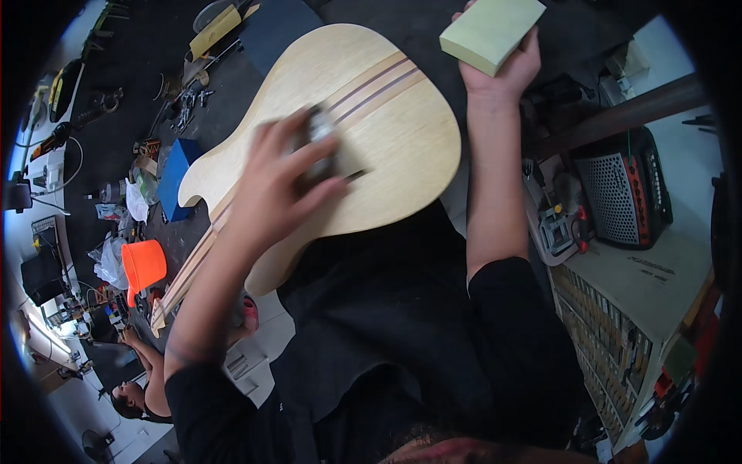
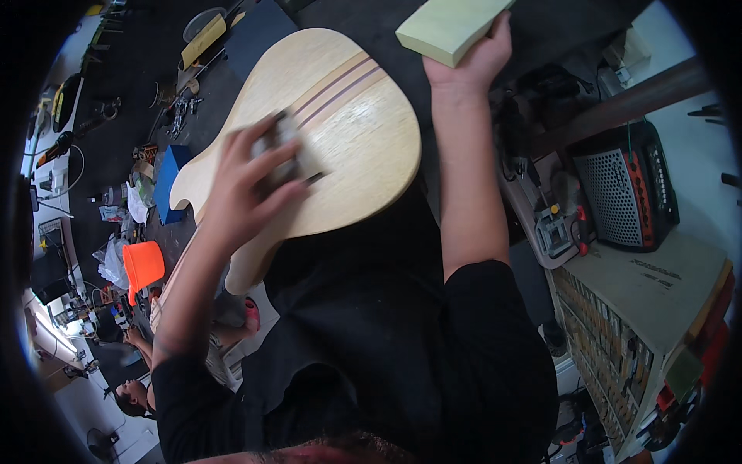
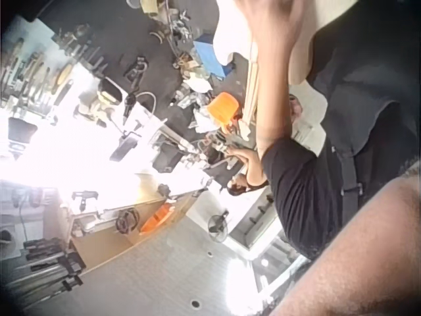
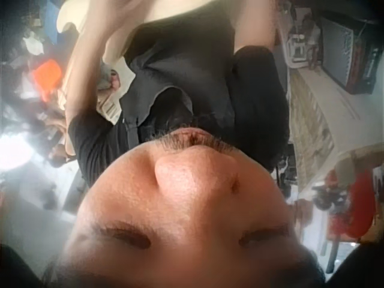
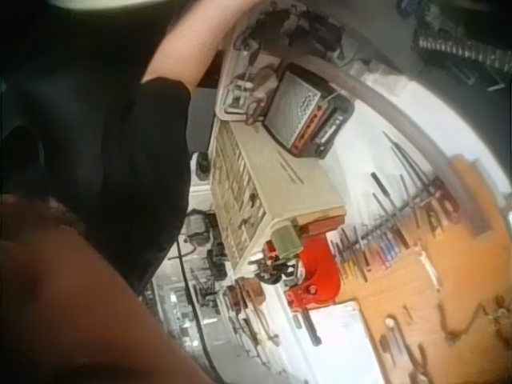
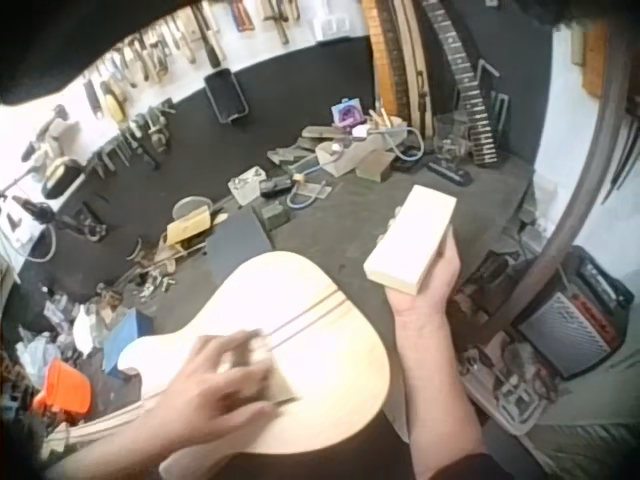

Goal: The person sands the back of a guitar neck and the body of a wooden guitar using sandpaper and a sanding block, occasionally wiping the surface with a cloth.

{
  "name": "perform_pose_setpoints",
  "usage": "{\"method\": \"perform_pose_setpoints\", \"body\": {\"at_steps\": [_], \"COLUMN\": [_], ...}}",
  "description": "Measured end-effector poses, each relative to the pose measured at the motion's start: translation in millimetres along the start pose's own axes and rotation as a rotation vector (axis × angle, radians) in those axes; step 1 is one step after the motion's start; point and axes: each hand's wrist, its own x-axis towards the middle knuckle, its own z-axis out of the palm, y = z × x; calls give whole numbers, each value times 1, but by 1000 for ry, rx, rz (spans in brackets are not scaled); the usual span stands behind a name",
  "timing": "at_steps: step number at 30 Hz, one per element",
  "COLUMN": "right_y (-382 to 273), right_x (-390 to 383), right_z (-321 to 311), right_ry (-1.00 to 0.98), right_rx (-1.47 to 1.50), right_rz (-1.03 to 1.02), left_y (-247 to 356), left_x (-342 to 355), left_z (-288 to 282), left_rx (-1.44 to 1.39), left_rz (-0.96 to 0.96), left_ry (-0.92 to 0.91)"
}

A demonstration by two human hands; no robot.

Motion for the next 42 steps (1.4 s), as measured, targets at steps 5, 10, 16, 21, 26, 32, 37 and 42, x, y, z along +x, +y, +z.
{"method": "perform_pose_setpoints", "body": {"at_steps": [5, 10, 16, 21, 26, 32, 37, 42], "right_y": [14, 4, 6, 26, 20, 18, 32, 13], "right_x": [5, 3, 5, 6, 4, 6, 4, 5], "right_z": [-2, -9, -5, -6, -7, -4, -5, -5], "right_ry": [131, 99, 131, 115, 181, 204, 177, 216], "right_rx": [61, 46, 54, 93, 92, 90, 85, 71], "right_rz": [15, -34, -67, -1, -15, -23, 32, 9], "left_y": [53, 40, 44, 92, 65, 56, 97, 63], "left_x": [105, -25, -45, 73, -22, -39, 63, -28], "left_z": [50, 0, 0, 50, 13, 7, 49, 12], "left_rx": [74, 54, 53, -4, 44, 48, 30, 30], "left_rz": [152, -33, -20, 175, 47, 81, 267, 94], "left_ry": [144, -54, -50, 79, -23, -58, 80, -41]}}
